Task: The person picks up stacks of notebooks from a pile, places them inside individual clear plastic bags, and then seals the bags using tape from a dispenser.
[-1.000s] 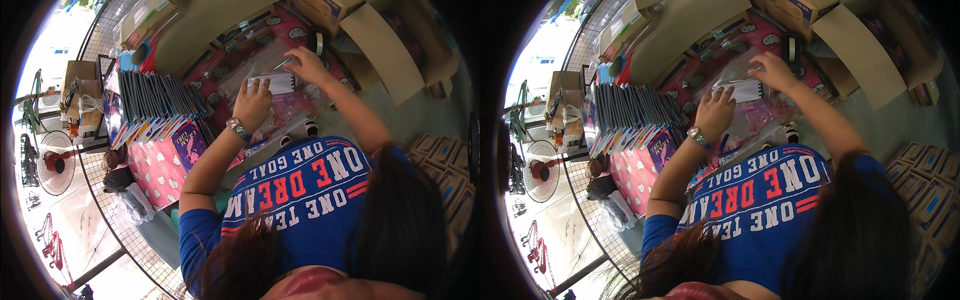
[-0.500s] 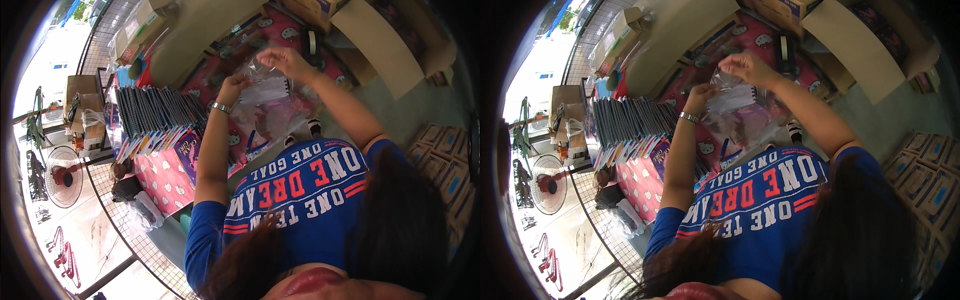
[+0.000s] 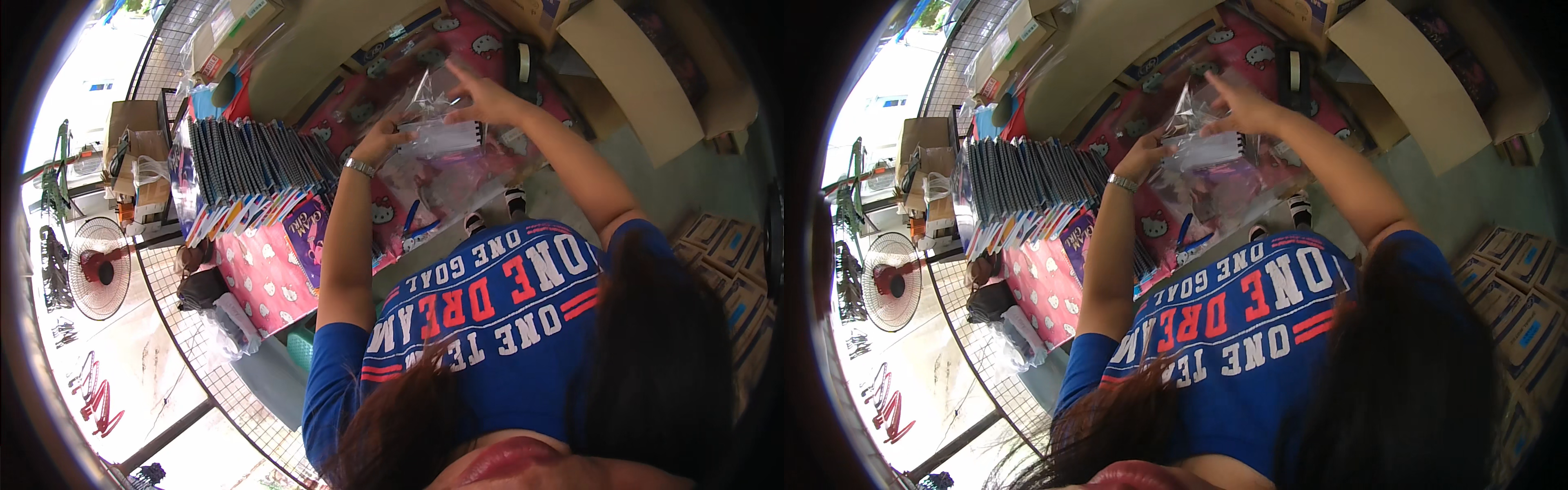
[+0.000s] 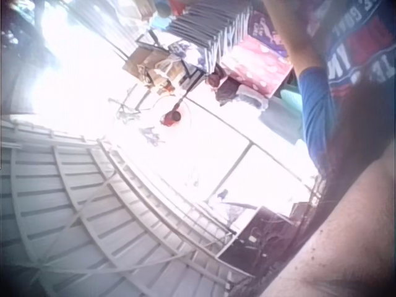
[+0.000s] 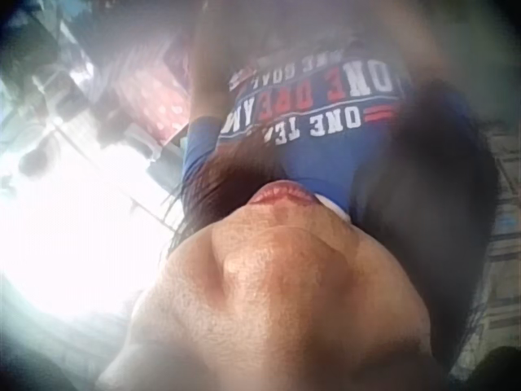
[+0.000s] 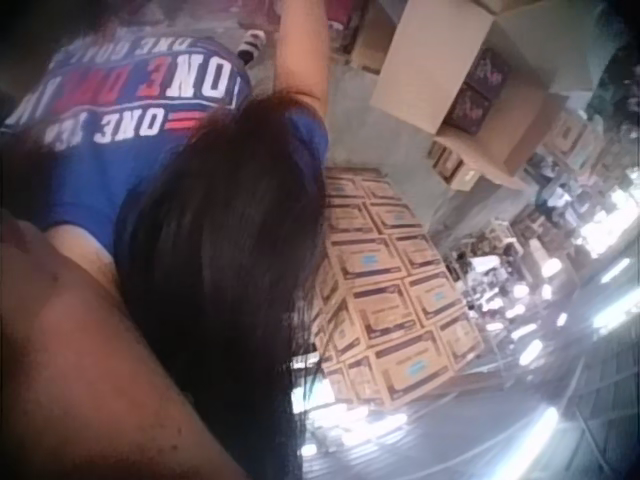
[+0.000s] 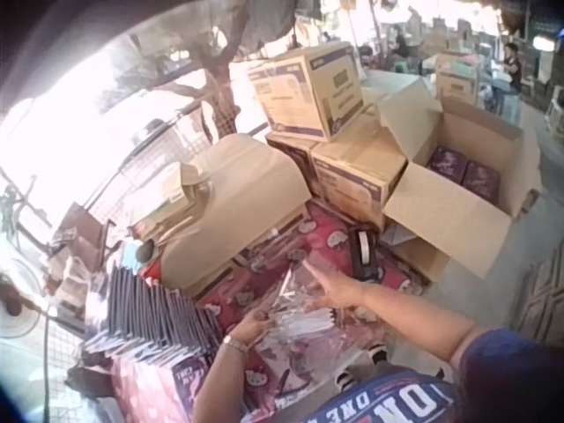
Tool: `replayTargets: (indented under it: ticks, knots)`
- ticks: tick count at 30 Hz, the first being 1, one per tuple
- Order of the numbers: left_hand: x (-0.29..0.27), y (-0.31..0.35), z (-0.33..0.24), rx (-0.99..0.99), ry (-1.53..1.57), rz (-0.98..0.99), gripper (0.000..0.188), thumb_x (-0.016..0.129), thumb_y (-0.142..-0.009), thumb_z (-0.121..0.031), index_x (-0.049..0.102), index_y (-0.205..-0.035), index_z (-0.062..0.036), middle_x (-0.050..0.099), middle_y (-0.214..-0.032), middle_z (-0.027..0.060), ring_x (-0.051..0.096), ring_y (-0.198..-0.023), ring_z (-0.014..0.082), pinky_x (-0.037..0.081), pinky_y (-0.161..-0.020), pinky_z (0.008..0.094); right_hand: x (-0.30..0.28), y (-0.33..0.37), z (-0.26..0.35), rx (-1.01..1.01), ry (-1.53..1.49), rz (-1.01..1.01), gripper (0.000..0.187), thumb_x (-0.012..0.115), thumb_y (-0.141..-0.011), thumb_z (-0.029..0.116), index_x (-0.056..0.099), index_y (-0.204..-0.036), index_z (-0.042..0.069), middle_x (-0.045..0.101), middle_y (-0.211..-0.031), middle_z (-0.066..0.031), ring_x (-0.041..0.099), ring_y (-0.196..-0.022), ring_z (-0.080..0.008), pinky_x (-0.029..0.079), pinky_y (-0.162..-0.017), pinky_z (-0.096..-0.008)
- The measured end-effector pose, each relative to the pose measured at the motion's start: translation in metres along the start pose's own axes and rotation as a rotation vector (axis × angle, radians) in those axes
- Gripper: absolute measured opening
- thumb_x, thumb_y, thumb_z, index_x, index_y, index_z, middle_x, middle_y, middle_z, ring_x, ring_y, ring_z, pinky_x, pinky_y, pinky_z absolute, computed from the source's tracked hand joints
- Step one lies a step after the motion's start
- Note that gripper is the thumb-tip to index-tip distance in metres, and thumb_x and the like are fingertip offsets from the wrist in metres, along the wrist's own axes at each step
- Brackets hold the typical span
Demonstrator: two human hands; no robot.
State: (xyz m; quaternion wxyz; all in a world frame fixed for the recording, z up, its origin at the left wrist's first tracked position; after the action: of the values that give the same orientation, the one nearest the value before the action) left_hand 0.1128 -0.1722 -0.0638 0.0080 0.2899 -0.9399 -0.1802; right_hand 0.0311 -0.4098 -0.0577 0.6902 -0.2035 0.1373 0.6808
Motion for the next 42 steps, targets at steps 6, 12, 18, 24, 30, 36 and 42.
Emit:
replayTargets:
  ticks: [6,12,18,24,30,36,42]
  knots:
    - [-0.001,-0.017,-0.022,-0.034,-0.161,-0.052,0.043,0.075,-0.078,-0.026,0.066,-0.108,0.0034,0.067,-0.101,0.0091,0.060,-0.093,0.0165,0.045,-0.086,0.0309,0.001,-0.020,0.087,-0.249,-0.111,0.031,0.070,0.067,-0.082,0.014,0.034,-0.144,0.013,0.069,-0.087,-0.0066,0.065,-0.079,-0.0141,0.051,-0.077,-0.0301]
    - [0.022,0.023,-0.054,0.216,-0.082,0.016,0.056,0.075,-0.078,-0.037,0.062,-0.115,0.0021,0.064,-0.111,0.0122,0.060,-0.098,0.0189,0.045,-0.090,0.0323,-0.001,0.008,0.025,-0.131,-0.262,0.155,0.076,0.068,-0.084,0.032,0.029,-0.146,0.014,0.062,-0.113,-0.0152,0.062,-0.101,-0.0205,0.049,-0.088,-0.0310]
    - [0.040,0.045,-0.030,0.525,-0.889,-0.275,0.055,0.082,-0.061,-0.015,0.064,-0.112,-0.0072,0.062,-0.109,0.0136,0.055,-0.108,0.0304,0.045,-0.090,0.0397,0.043,0.057,0.052,-0.424,0.201,0.054,0.087,0.068,-0.082,0.035,0.017,-0.149,0.014,0.061,-0.110,-0.0209,0.062,-0.099,-0.0341,0.049,-0.085,-0.0403]
    - [0.039,0.024,-0.021,0.409,-1.020,-0.449,0.038,0.081,-0.062,-0.020,0.071,-0.097,-0.0124,0.068,-0.089,-0.0038,0.058,-0.095,0.0187,0.036,-0.082,0.0364,0.058,0.024,0.047,0.042,0.366,0.021,0.070,0.061,-0.085,0.016,0.026,-0.145,0.012,0.065,-0.095,-0.0168,0.063,-0.081,-0.0380,0.051,-0.069,-0.0460]
    - [0.038,0.018,-0.033,0.072,-0.982,-0.514,0.036,0.082,-0.063,-0.029,0.074,-0.096,-0.0200,0.068,-0.077,-0.0064,0.056,-0.092,0.0174,0.027,-0.087,0.0419,-0.008,0.010,-0.035,0.177,-0.189,-0.460,0.031,0.056,-0.093,0.026,0.058,-0.117,0.006,0.068,-0.089,-0.0130,0.067,-0.079,-0.0272,0.051,-0.071,-0.0371]
    - [0.035,0.000,-0.048,0.046,-1.085,-0.492,0.034,0.082,-0.061,-0.027,0.074,-0.093,-0.0158,0.069,-0.083,0.0001,0.057,-0.092,0.0221,0.035,-0.088,0.0428,-0.028,0.068,-0.177,0.731,-0.531,-0.550,0.026,0.066,-0.087,0.030,0.066,-0.093,0.004,0.061,-0.074,-0.0019,0.058,-0.065,-0.0163,0.047,-0.063,-0.0308]
    - [0.004,-0.003,0.027,0.045,0.035,-0.474,0.020,0.077,-0.071,-0.009,0.072,-0.088,0.0000,0.069,-0.094,0.0063,0.062,-0.086,0.0146,0.047,-0.077,0.0286,0.030,0.099,-0.151,0.608,-1.167,-0.707,0.013,0.063,-0.089,0.017,0.059,-0.094,0.006,0.056,-0.079,0.0003,0.050,-0.058,-0.0088,0.043,-0.057,-0.0228]
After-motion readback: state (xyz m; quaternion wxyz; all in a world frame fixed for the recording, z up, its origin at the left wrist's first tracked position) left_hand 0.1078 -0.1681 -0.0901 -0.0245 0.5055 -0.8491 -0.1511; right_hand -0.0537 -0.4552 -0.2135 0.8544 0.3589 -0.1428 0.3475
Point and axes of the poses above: each hand's wrist, its own y-axis away from the middle knuckle, its own x-axis out of the palm, z = x × y, the point moved 3 cm from there along -y, towards the middle knuckle
